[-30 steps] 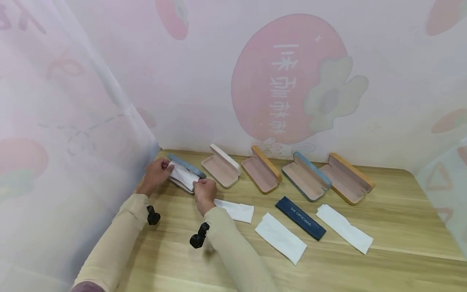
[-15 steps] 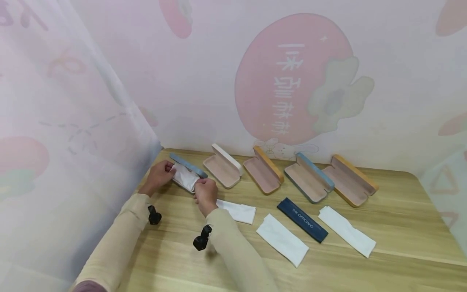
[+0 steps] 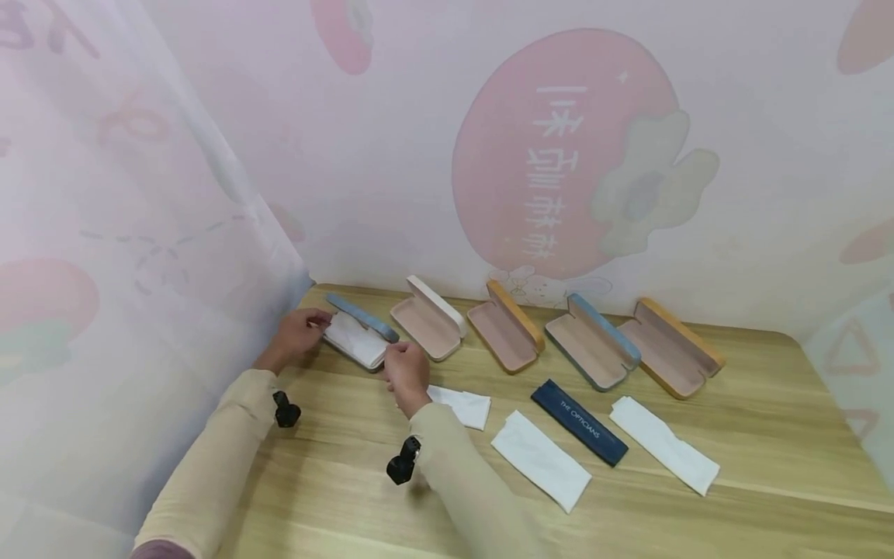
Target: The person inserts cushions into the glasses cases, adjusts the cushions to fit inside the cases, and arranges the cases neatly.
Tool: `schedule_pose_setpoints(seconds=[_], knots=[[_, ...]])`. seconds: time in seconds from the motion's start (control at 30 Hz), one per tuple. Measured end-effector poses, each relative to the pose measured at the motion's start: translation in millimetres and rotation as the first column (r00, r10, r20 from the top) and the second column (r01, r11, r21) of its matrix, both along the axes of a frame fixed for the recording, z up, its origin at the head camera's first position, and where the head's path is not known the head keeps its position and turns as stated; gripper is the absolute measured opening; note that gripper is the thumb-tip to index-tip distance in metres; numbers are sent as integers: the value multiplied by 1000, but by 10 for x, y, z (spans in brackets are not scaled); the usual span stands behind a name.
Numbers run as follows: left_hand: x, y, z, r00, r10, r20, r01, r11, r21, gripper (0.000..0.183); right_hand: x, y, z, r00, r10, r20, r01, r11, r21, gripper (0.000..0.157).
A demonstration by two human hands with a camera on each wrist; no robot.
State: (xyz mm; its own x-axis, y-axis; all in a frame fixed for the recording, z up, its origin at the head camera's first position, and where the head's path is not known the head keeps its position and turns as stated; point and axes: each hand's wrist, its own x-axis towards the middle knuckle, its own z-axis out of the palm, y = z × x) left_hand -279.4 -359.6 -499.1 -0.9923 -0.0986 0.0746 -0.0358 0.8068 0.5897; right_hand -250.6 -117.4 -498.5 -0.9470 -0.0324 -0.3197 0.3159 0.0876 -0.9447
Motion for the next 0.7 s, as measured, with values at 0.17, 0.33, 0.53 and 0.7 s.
schedule_pose_setpoints(seconds=[0.17, 0.33, 0.53, 0.7], knots=[[11, -1, 50, 995, 96, -2, -95, 994, 58, 42, -37, 101, 17, 1000, 19, 12, -19, 1000, -3, 35], [4, 52, 90, 986, 153, 62, -158, 984, 87, 62, -92, 188, 45, 996, 78, 35, -77, 996, -34, 57], [-109, 138, 193, 973, 116, 202, -141, 983, 116, 82, -159, 227, 99, 979, 179, 101, -171, 981, -87, 72], [-206, 170, 282, 932, 135, 336, -182, 976, 115, 100, -205, 187, 138, 955, 245, 169, -224, 965, -138, 79]])
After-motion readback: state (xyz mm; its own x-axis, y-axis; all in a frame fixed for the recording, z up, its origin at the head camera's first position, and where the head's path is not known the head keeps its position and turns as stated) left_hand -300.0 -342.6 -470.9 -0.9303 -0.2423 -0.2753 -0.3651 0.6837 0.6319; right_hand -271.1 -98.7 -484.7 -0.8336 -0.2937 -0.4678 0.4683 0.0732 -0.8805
